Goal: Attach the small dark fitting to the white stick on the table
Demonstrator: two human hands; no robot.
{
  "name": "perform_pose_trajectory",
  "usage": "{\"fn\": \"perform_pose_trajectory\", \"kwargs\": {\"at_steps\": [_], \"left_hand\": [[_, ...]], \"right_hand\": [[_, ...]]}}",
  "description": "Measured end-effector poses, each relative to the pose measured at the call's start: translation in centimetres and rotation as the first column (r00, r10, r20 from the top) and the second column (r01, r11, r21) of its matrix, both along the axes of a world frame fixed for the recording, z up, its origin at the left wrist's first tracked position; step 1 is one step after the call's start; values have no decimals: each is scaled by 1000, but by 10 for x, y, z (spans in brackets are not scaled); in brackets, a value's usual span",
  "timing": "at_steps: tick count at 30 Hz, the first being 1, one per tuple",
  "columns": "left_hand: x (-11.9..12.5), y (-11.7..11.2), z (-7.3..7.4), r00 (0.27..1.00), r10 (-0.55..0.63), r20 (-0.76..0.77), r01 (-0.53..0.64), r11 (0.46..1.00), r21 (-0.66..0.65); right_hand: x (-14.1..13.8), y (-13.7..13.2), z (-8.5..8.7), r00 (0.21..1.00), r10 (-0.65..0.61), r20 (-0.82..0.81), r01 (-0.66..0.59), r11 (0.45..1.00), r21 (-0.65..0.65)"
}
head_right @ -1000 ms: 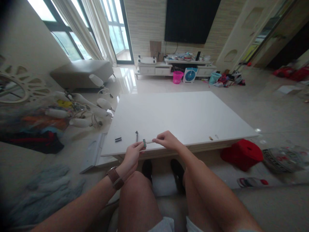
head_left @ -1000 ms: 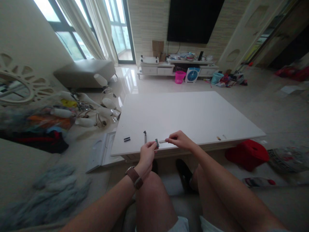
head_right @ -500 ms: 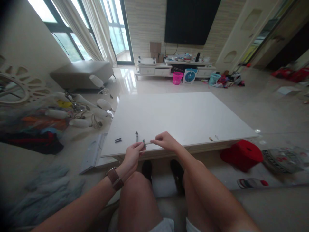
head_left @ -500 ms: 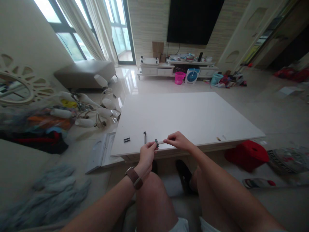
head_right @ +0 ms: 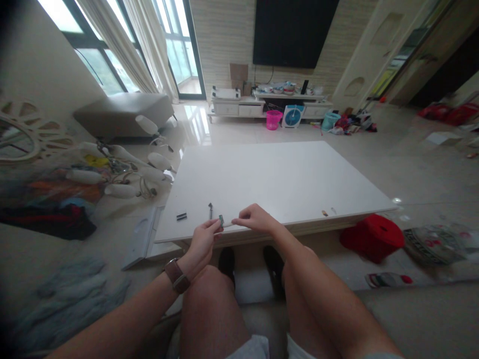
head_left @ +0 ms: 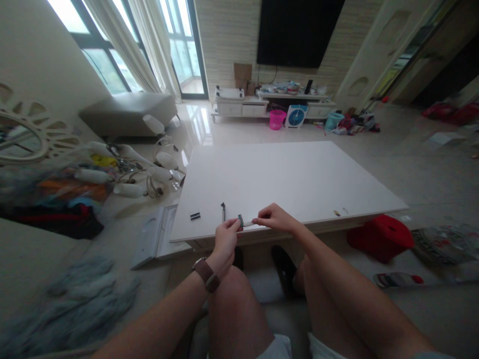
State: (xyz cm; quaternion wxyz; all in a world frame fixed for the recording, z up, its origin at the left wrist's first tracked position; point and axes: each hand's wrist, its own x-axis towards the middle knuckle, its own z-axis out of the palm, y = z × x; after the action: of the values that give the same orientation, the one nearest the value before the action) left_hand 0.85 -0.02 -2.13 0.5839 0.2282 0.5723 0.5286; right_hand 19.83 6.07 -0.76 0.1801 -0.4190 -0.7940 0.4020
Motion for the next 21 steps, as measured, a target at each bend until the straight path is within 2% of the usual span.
{"fn": "perform_pose_trajectory", "kwargs": {"at_steps": [4,6,10,13,15,18,21], "left_hand": [[1,-1,2,1000,-28,-5,28,999,17],[1,-1,1,999,-33,13,33,999,9],[1,-2,-1,999,-12,37,12,1000,-6],[1,-1,-3,998,-4,55,6,999,-32],[1,-1,-3,998,-17,53,18,1000,-24],[2,-1,-4,999,-29,33,29,1000,4],[1,-2,-5,998,-42,38,42,999,-3]], "right_hand": [[6,4,0,993,-100,-58,101,995,10],[3,4,0,993,-103,-51,104,994,25],[-4,3,0,1000,-1,18,1,1000,8],[-2,1,2,990,126,60,-122,990,-68],[2,1,3,989,148,29,-144,984,-110],[7,1,4,998,44,-39,-48,994,-102],[5,3,3,999,-36,-34,35,999,-21]]}}
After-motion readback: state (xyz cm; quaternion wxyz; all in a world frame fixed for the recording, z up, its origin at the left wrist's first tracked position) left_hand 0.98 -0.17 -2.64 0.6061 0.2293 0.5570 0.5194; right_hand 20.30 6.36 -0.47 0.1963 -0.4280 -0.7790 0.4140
